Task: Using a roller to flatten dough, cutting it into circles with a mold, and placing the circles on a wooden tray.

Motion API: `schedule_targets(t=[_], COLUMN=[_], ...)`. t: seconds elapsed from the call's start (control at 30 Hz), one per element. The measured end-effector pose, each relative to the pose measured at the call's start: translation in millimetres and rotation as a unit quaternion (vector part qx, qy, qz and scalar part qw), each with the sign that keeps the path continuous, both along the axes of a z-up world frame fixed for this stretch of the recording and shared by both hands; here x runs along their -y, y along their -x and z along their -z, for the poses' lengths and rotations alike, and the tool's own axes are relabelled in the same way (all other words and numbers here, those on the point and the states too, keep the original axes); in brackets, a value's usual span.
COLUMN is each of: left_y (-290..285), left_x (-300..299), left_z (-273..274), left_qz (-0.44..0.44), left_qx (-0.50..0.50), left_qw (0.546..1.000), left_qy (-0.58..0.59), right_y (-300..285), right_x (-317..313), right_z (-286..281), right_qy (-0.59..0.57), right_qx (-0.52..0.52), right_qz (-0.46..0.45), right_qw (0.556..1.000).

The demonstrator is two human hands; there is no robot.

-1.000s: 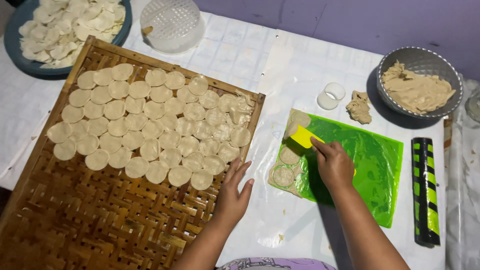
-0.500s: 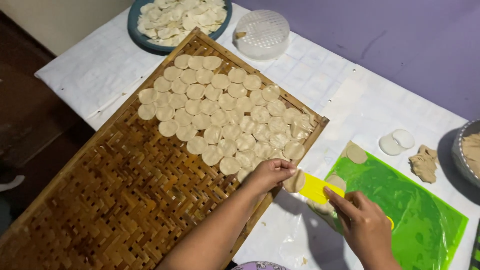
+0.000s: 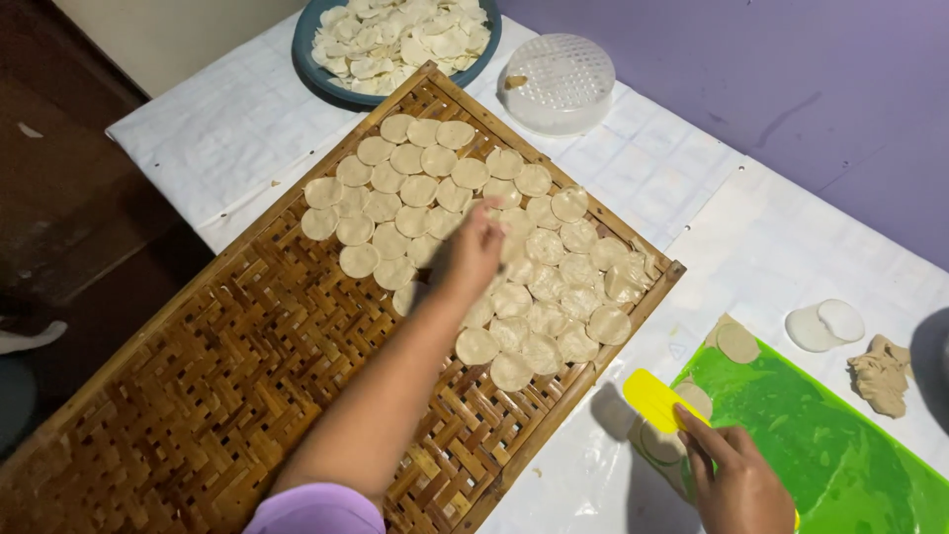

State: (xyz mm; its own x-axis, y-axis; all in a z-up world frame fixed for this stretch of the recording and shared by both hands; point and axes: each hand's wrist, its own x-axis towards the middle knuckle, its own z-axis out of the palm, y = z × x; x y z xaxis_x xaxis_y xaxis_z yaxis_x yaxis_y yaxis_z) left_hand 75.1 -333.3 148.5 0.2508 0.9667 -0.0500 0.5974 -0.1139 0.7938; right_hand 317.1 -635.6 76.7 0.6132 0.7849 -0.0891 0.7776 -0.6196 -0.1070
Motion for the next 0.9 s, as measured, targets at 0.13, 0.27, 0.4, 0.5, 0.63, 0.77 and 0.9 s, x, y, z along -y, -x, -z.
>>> schedule_targets(t=[0.13,0.27,0.4,0.5,0.63,0.77,0.9], left_y=[19,13,-11,-9,-4,-10,-20], left_x=[-107,-190,-213,-222,-231,-194,-182], left_z=[31,83,75,83,96,50,41], left_qz=[-0.052,-0.069,-0.027,-0.035,-0.062,-0.052,-0.013], left_qx=[-0.093,0.027,0.064,-0.015,-0.028,-0.167,-0.342], left_qw=[0.993,0.983,0.994,0.991,0.988,0.979,0.926], left_qy=[-0.057,-0.166,-0.086,-0.127,-0.14,-0.106,-0.161], right_y=[-31,-74,-103,-115,-100,-92,-65], right_x=[19,46,69,77,76,70,58], right_z=[58,139,206,217,181,156,105], right_qy=[-0.039,-0.135,-0.247,-0.292,-0.306,-0.294,-0.226], right_qx=[-0.011,-0.093,-0.134,-0.141,-0.147,-0.129,-0.093], right_qz=[-0.007,-0.041,-0.053,-0.089,-0.019,-0.025,0.011], right_qw=[0.999,0.986,0.958,0.942,0.94,0.947,0.97])
